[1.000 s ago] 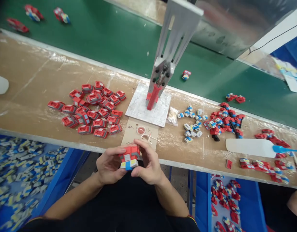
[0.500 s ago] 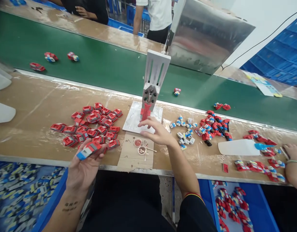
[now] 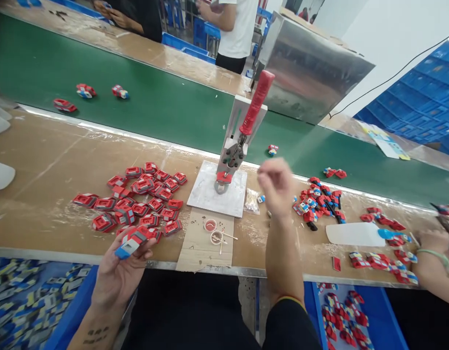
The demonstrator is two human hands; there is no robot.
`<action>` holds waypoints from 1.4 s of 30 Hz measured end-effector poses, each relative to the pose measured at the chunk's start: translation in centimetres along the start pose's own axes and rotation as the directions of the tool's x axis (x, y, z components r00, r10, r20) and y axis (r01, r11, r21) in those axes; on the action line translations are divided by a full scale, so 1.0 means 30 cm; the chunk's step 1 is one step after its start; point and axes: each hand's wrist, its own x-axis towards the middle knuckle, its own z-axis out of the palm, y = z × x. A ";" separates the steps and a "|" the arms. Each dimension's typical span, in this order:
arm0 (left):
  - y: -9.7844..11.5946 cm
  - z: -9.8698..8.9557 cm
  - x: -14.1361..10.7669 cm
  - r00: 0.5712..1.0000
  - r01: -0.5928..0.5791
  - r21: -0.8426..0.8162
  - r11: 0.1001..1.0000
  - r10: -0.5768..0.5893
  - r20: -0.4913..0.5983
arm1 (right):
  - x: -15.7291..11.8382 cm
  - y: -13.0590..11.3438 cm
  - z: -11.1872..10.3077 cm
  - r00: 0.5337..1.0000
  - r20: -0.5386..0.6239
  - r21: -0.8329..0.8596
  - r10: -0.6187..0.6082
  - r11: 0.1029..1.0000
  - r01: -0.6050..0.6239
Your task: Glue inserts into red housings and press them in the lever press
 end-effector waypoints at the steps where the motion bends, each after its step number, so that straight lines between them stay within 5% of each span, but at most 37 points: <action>1: -0.001 0.003 -0.002 1.000 0.015 -0.005 1.000 -0.015 -0.011 | -0.087 0.037 0.018 0.990 0.011 -0.084 0.138 0.987 -0.137; 5: 0.001 0.041 0.000 0.997 0.032 -0.001 0.999 -0.032 -0.064 | -0.242 0.178 0.150 0.791 0.148 -0.082 0.594 0.804 -0.589; 9: 0.007 0.072 -0.001 0.997 0.033 0.021 0.999 -0.031 -0.075 | -0.184 0.239 0.228 0.710 0.201 0.040 0.674 0.719 -0.694; 22: 0.001 0.075 0.016 0.975 0.129 0.067 0.989 -0.115 -0.189 | -0.301 0.078 0.015 0.541 0.373 0.366 0.754 0.416 -0.832; 25: -0.004 0.086 0.025 0.981 0.102 0.090 0.991 -0.085 -0.176 | -0.315 0.069 -0.014 0.534 0.453 0.422 0.714 0.356 -0.834; 28: -0.002 0.101 0.035 0.984 0.064 0.115 0.991 -0.044 -0.172 | -0.315 0.123 -0.059 0.576 0.381 0.282 0.723 0.503 -0.817; 31: 0.011 0.113 0.048 0.985 0.034 0.138 0.990 -0.010 -0.173 | -0.239 0.276 -0.107 0.635 0.216 0.055 0.741 0.640 -0.766; 37: 0.037 0.095 0.084 0.993 -0.034 0.233 0.972 0.059 -0.102 | 0.105 0.676 -0.095 0.696 0.088 -0.278 0.712 0.689 -0.670; 42: 0.055 0.087 0.137 0.990 -0.141 0.278 0.950 0.141 0.018 | 0.193 0.806 -0.046 0.741 0.131 -0.410 0.659 0.716 -0.564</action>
